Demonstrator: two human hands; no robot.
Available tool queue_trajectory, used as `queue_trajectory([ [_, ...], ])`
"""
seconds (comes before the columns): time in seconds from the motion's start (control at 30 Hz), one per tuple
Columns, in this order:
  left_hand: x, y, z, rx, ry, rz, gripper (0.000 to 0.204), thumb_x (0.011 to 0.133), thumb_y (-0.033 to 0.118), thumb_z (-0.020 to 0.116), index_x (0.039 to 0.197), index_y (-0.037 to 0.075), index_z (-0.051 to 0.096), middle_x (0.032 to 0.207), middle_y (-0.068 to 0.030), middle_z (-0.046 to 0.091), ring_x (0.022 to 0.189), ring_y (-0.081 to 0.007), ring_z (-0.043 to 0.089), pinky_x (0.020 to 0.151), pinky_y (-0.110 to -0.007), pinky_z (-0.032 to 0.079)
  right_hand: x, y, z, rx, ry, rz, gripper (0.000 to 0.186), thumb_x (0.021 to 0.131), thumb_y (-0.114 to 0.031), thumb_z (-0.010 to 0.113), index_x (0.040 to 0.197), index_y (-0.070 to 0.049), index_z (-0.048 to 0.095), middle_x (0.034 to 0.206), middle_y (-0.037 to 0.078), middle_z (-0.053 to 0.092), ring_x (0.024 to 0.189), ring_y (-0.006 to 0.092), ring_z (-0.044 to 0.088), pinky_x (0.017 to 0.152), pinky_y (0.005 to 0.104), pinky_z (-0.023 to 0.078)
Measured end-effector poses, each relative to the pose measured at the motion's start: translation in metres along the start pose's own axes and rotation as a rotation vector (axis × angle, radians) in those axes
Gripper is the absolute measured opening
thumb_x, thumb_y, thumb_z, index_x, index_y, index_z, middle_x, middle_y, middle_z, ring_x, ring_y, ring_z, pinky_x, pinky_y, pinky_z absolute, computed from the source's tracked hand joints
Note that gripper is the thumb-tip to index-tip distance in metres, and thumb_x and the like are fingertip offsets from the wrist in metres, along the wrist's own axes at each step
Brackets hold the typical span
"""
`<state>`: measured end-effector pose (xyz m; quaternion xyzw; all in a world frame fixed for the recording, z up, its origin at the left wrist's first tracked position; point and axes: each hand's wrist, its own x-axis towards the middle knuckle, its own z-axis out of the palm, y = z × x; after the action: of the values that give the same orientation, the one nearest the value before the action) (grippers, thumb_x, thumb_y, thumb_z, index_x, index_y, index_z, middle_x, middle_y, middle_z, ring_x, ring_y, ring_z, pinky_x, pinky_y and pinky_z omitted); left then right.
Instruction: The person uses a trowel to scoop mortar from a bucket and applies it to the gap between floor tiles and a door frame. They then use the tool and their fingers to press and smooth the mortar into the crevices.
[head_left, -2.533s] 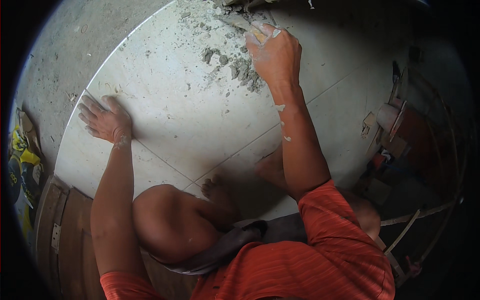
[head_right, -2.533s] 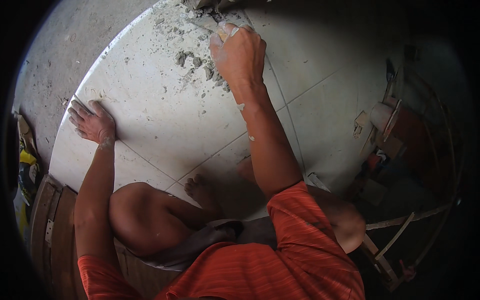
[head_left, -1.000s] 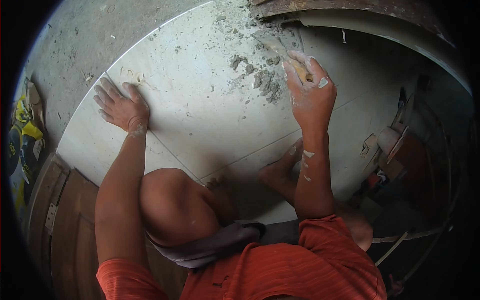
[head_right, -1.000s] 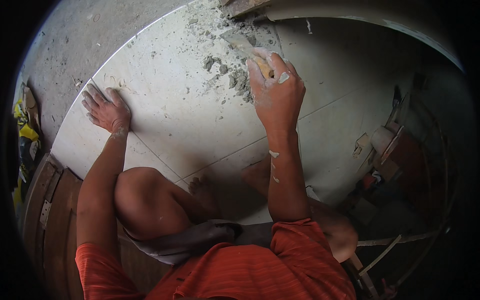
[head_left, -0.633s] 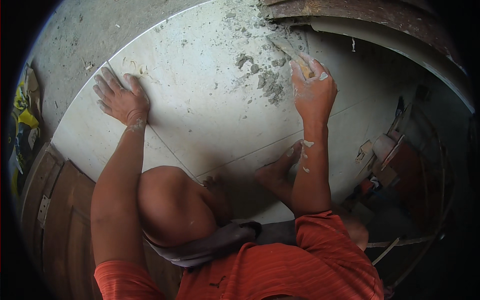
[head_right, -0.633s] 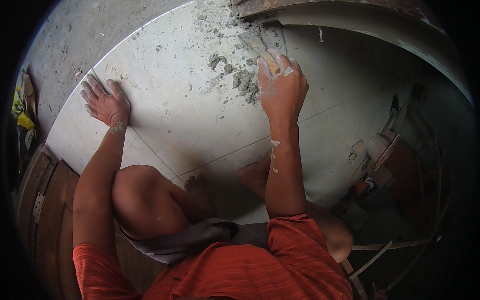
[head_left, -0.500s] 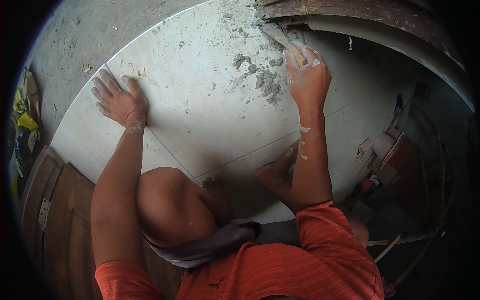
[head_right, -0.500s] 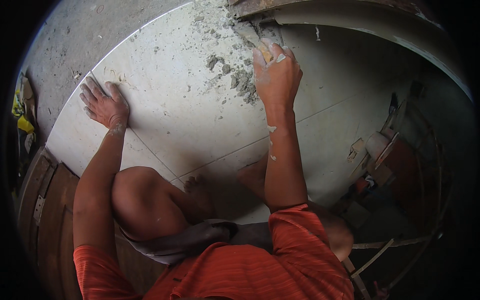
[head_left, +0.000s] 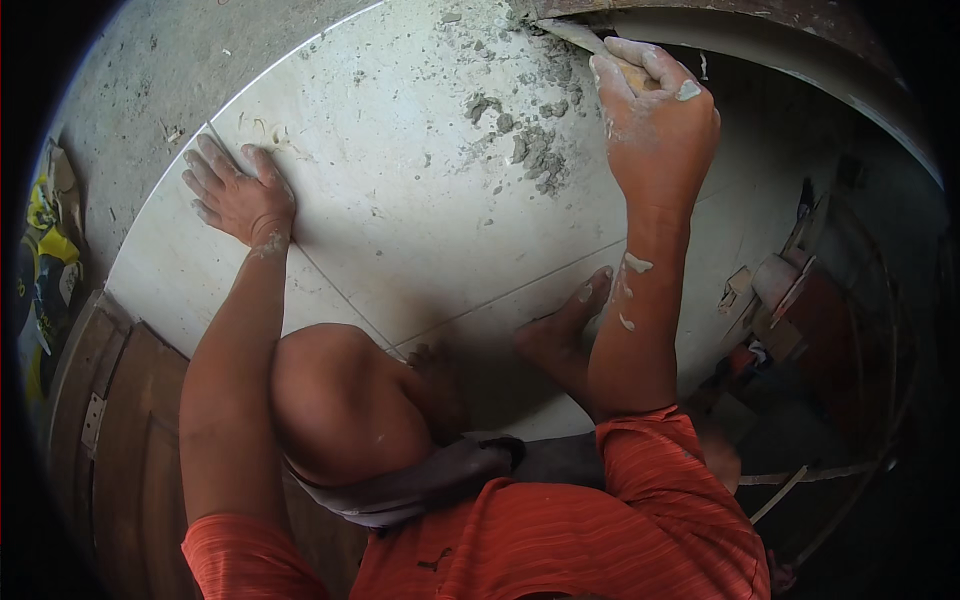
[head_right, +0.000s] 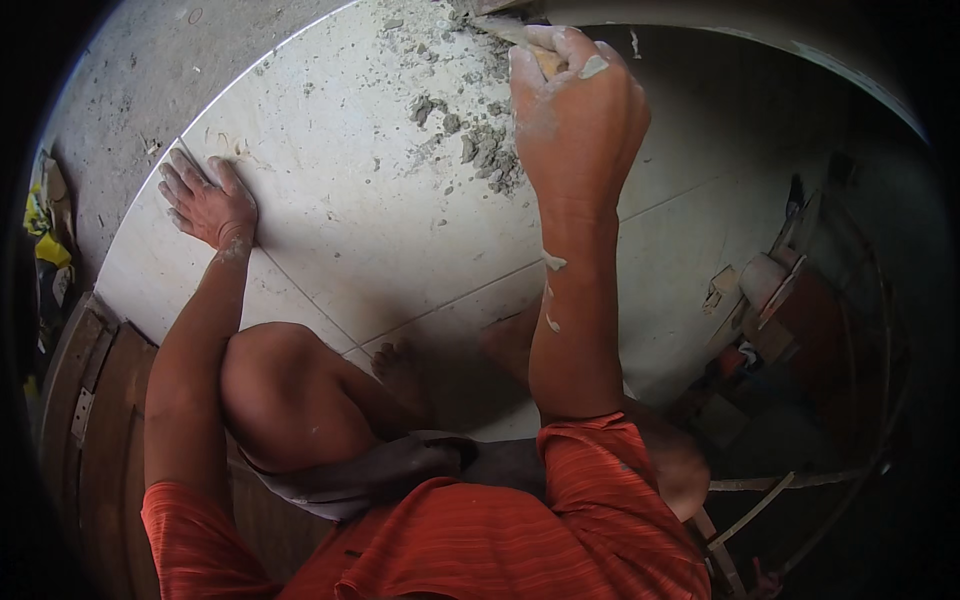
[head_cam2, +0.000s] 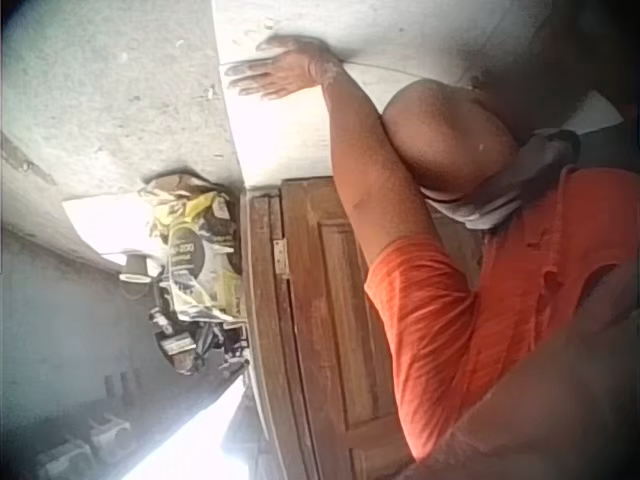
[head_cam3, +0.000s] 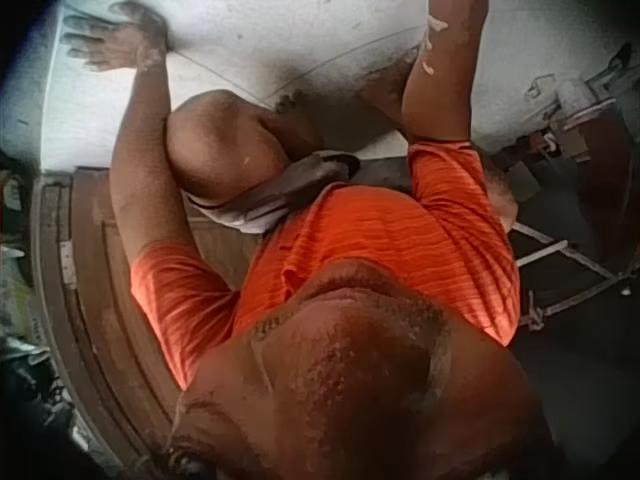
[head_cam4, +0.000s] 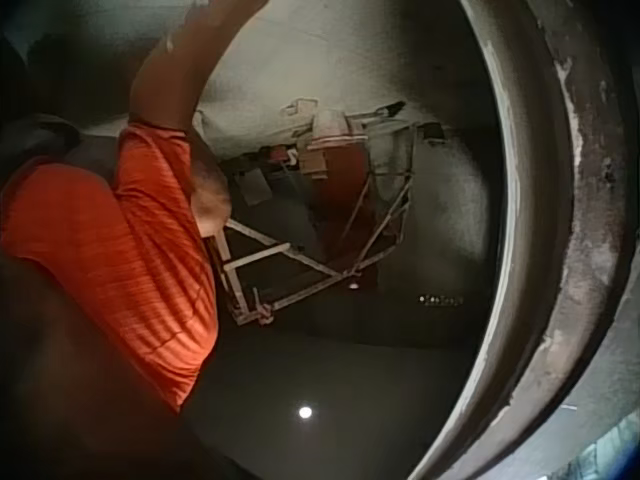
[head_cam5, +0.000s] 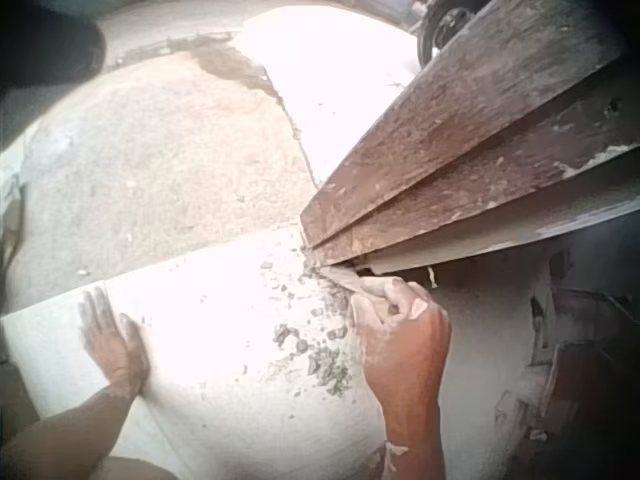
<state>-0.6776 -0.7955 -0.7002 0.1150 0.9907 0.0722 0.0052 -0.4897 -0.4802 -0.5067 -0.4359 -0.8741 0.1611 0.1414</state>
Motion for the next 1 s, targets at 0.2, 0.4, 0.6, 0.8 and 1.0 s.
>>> queue_trajectory([
  [0.2, 0.008, 0.002, -0.005, -0.014, -0.004, 0.007, 0.076, 0.101, 0.053, 0.045, 0.167, 0.020, 0.025, 0.173, -0.0121, 0.020, 0.161, -0.0333, 0.011, 0.128, -0.054, 0.005, -0.045, 0.011, -0.015, 0.106, -0.115, 0.152, 0.028, 0.094, -0.021, 0.072, 0.118, -0.007, 0.073, 0.105, 0.016, 0.075, 0.091, 0.0315, 0.073, 0.081, 0.0381, 0.056],
  [0.4, 0.002, 0.021, -0.003, 0.035, -0.036, -0.022, 0.077, 0.101, 0.054, 0.044, 0.168, 0.021, 0.022, 0.175, -0.0075, 0.015, 0.161, -0.0309, 0.010, 0.127, -0.056, 0.009, -0.124, 0.033, 0.051, 0.931, -0.006, 0.780, 0.046, 0.104, -0.016, 0.061, 0.147, -0.005, 0.050, 0.108, 0.009, 0.068, 0.084, 0.0130, 0.062, 0.077, 0.0272, 0.051],
  [0.6, -0.008, 0.014, -0.001, 0.047, -0.042, -0.044, 0.073, 0.105, 0.058, 0.035, 0.168, 0.023, 0.020, 0.175, -0.0082, 0.016, 0.160, -0.0311, 0.015, 0.127, -0.053, 0.014, -0.121, -0.023, 0.118, 1.550, 0.091, 1.051, 0.014, 0.108, -0.020, 0.055, 0.118, -0.013, 0.047, 0.096, 0.003, 0.058, 0.067, 0.0072, 0.048, 0.062, 0.0255, 0.043],
  [0.8, -0.013, 0.014, 0.000, 0.110, -0.027, -0.004, 0.073, 0.107, 0.058, 0.031, 0.167, 0.018, 0.020, 0.174, -0.0085, 0.018, 0.160, -0.0299, 0.016, 0.126, -0.056, 0.018, -0.076, -0.053, 0.185, 1.541, 0.461, 1.052, 0.024, 0.114, -0.036, 0.045, 0.116, -0.012, 0.049, 0.081, -0.003, 0.048, 0.065, 0.0075, 0.046, 0.059, 0.0260, 0.043],
  [1.0, 0.003, 0.013, -0.007, 0.103, -0.013, -0.025, 0.073, 0.106, 0.060, 0.028, 0.168, 0.022, 0.019, 0.175, -0.0059, 0.018, 0.160, -0.0286, 0.017, 0.125, -0.053, 0.018, -0.024, -0.086, 0.211, 1.439, 0.375, 1.130, 0.041, 0.112, -0.027, 0.046, 0.143, -0.001, 0.037, 0.098, 0.010, 0.057, 0.068, 0.0137, 0.056, 0.065, 0.0279, 0.053],
])
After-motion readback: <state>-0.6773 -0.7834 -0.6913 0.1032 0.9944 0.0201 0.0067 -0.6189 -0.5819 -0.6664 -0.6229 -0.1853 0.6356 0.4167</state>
